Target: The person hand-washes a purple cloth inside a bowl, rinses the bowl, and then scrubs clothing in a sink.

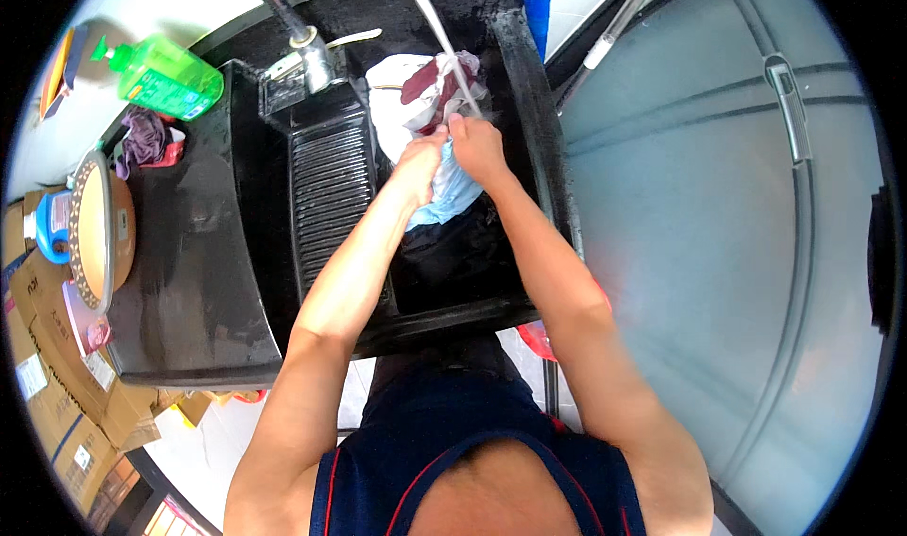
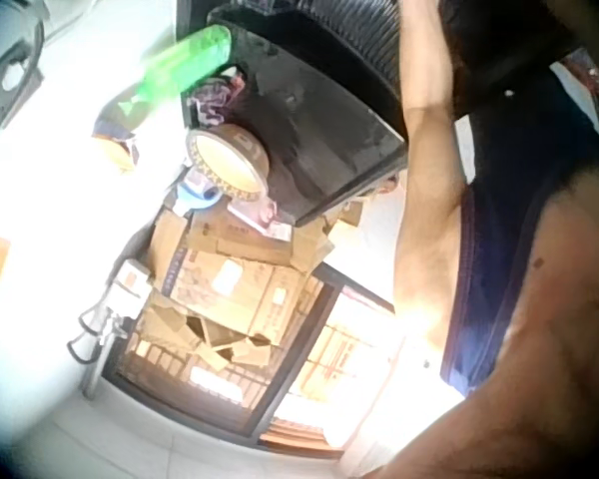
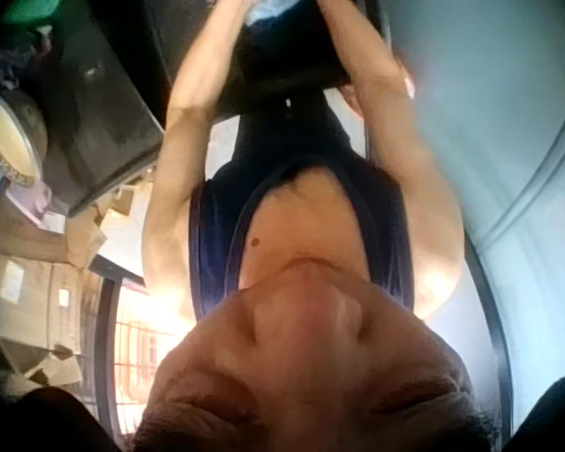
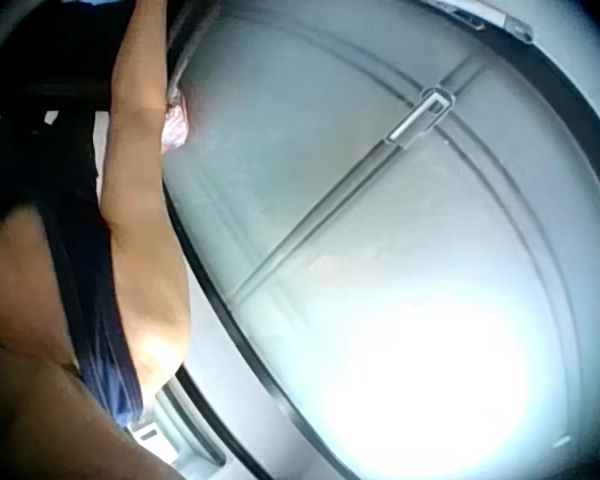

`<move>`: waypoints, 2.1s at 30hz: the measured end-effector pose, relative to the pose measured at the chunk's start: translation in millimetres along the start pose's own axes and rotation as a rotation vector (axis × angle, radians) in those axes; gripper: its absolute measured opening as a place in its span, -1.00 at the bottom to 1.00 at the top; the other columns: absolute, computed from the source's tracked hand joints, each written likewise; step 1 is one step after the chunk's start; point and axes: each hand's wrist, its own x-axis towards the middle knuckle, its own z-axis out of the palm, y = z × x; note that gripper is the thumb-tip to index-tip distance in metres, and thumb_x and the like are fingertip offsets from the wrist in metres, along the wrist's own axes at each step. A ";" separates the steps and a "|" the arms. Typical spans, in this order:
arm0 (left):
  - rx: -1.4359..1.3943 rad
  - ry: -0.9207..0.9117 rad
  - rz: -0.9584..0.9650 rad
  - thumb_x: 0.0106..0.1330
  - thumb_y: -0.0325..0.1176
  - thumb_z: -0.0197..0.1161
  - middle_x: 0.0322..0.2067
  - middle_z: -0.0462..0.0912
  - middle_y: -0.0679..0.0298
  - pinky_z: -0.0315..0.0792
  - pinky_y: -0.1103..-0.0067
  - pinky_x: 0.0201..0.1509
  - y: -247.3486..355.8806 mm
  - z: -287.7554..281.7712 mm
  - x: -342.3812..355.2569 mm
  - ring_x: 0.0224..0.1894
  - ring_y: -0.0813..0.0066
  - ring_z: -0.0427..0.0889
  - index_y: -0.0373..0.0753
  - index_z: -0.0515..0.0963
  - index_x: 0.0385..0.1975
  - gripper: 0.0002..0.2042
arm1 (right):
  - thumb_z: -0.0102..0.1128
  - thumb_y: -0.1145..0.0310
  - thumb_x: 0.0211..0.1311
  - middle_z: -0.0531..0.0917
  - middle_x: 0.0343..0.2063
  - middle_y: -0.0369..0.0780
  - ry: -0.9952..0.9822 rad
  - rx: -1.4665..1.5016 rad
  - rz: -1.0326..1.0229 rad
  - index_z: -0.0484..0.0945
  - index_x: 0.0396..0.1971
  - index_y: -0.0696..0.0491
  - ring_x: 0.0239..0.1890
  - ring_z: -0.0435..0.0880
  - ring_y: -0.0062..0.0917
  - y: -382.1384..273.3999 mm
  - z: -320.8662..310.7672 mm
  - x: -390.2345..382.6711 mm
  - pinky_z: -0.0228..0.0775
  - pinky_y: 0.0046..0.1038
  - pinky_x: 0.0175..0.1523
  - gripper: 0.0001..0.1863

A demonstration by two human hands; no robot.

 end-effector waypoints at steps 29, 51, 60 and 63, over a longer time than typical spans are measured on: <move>-0.721 -0.487 0.013 0.48 -0.03 0.01 0.12 0.55 -0.09 0.41 0.27 0.30 40.3 -58.1 -116.2 0.16 0.07 0.56 -0.47 0.39 0.19 -0.44 | 0.17 0.32 0.28 0.64 -0.33 -0.06 0.086 0.182 -0.326 0.58 -0.23 0.16 -0.26 0.64 -0.14 -77.9 -52.9 -142.0 0.50 -0.23 -0.15 -0.79; 0.186 -0.101 0.101 0.46 -0.09 0.13 -0.26 0.66 0.10 0.70 0.37 -0.29 53.0 -43.8 -73.8 -0.34 0.35 0.68 -0.37 0.51 -0.04 -0.60 | 0.09 0.37 0.35 0.64 -0.43 -0.28 -0.047 0.707 0.081 0.59 -0.23 0.20 -0.42 0.54 -0.64 -7.6 -60.8 -62.1 0.40 -0.52 -0.30 -0.80; -0.560 -0.316 -0.362 0.34 0.17 0.17 -0.33 0.69 0.20 0.60 0.23 -0.21 -30.5 -28.3 -28.4 -0.31 0.23 0.69 -0.14 0.57 -0.22 -0.56 | 0.10 0.37 0.27 0.66 -0.48 -0.08 -0.105 0.472 -0.138 0.58 -0.35 0.18 -0.45 0.67 -0.34 -19.0 -0.7 -114.2 0.50 -0.37 -0.33 -0.82; -0.566 -0.214 -0.237 0.40 0.03 0.18 -0.60 0.62 0.36 0.54 0.43 -0.45 -57.8 -21.5 -15.8 -0.55 0.38 0.61 -0.07 0.59 -0.45 -0.67 | 0.12 0.10 0.30 0.62 -0.48 0.10 -0.098 0.092 -0.056 0.54 -0.49 0.17 -0.42 0.65 0.06 -33.7 0.6 -111.2 0.50 -0.08 -0.26 -0.60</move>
